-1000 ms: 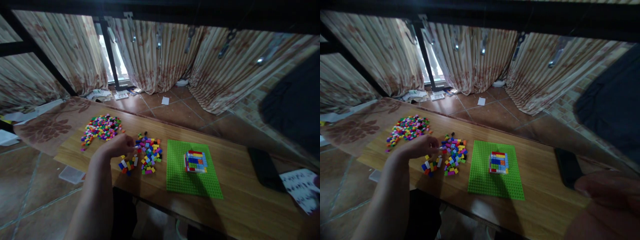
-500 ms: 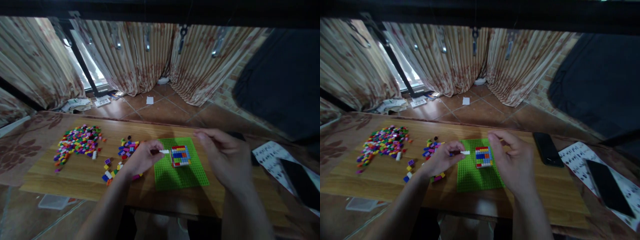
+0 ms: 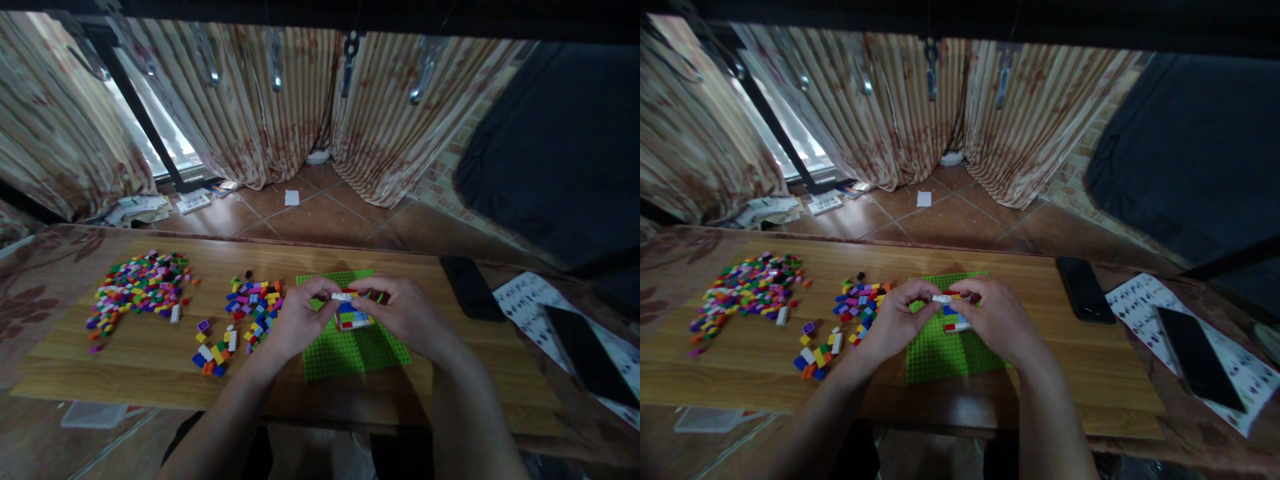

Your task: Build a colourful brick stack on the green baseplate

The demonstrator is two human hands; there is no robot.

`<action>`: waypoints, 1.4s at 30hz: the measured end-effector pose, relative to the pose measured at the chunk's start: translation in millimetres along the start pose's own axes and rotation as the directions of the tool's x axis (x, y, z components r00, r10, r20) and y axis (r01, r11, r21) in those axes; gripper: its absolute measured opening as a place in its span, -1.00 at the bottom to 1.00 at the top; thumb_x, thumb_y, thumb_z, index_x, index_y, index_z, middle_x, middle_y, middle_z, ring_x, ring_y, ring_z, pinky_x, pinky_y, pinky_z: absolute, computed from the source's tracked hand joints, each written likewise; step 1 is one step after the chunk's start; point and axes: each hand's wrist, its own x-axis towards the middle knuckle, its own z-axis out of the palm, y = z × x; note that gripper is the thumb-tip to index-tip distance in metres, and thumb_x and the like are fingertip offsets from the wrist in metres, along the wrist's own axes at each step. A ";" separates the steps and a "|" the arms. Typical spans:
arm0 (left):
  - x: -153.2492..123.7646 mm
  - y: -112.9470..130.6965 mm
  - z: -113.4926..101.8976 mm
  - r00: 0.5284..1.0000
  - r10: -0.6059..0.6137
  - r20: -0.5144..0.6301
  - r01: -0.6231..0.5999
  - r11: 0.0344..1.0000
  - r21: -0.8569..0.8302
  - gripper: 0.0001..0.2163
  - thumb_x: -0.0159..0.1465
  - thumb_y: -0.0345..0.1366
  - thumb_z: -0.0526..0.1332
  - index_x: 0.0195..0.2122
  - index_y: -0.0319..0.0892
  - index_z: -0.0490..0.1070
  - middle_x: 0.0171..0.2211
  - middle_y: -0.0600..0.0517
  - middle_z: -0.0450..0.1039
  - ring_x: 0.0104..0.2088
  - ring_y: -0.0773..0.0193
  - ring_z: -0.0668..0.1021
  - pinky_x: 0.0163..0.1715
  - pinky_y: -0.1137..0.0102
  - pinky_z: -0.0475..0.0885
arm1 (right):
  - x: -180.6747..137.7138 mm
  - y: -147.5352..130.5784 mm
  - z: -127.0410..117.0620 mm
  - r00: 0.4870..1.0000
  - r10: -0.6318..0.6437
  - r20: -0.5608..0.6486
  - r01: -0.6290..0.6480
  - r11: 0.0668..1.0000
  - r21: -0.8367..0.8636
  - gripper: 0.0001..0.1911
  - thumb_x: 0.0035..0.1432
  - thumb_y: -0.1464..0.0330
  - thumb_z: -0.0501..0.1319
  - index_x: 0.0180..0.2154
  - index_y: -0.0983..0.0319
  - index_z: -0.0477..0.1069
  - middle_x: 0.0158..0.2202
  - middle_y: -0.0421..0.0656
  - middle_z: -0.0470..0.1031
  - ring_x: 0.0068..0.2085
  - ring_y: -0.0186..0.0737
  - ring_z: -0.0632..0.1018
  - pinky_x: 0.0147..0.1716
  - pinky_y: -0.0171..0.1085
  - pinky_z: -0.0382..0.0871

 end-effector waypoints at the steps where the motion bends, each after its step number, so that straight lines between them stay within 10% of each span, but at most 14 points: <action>1: 0.2 0.7 2.7 1.000 0.008 -0.015 -0.008 1.000 0.003 -0.96 0.22 -0.43 0.23 -0.34 -0.19 0.47 -0.43 0.07 0.47 -0.39 0.37 0.50 -0.31 0.47 0.40 | 0.6 1.3 0.7 1.000 -0.009 0.014 0.009 1.000 0.000 -0.83 0.16 0.34 0.26 -0.20 0.14 0.59 -0.25 -0.16 0.61 -0.27 -0.20 0.57 -0.29 -0.24 0.36; 20: 1.0 -7.4 14.2 0.992 -0.007 -0.124 0.040 0.962 0.271 -0.79 0.24 -0.43 0.19 -0.10 -0.14 0.42 -0.09 -0.03 0.49 -0.03 0.18 0.50 0.03 0.24 0.40 | 4.4 24.3 2.6 1.000 -0.012 0.024 0.015 0.993 -0.116 -0.86 0.13 0.46 0.23 -0.34 0.16 0.57 -0.34 -0.20 0.49 -0.30 -0.23 0.51 -0.28 -0.25 0.28; 42: 2.3 -13.2 25.1 0.986 -0.095 -0.137 0.131 0.950 0.282 -0.85 0.25 -0.33 0.24 -0.15 -0.16 0.46 -0.14 -0.05 0.51 -0.07 0.14 0.52 0.00 0.19 0.43 | 5.1 26.7 4.1 0.989 0.119 -0.093 -0.134 0.975 -0.180 -0.87 0.03 0.34 0.28 -0.31 0.18 0.53 -0.34 -0.17 0.58 -0.37 -0.21 0.52 -0.36 -0.24 0.31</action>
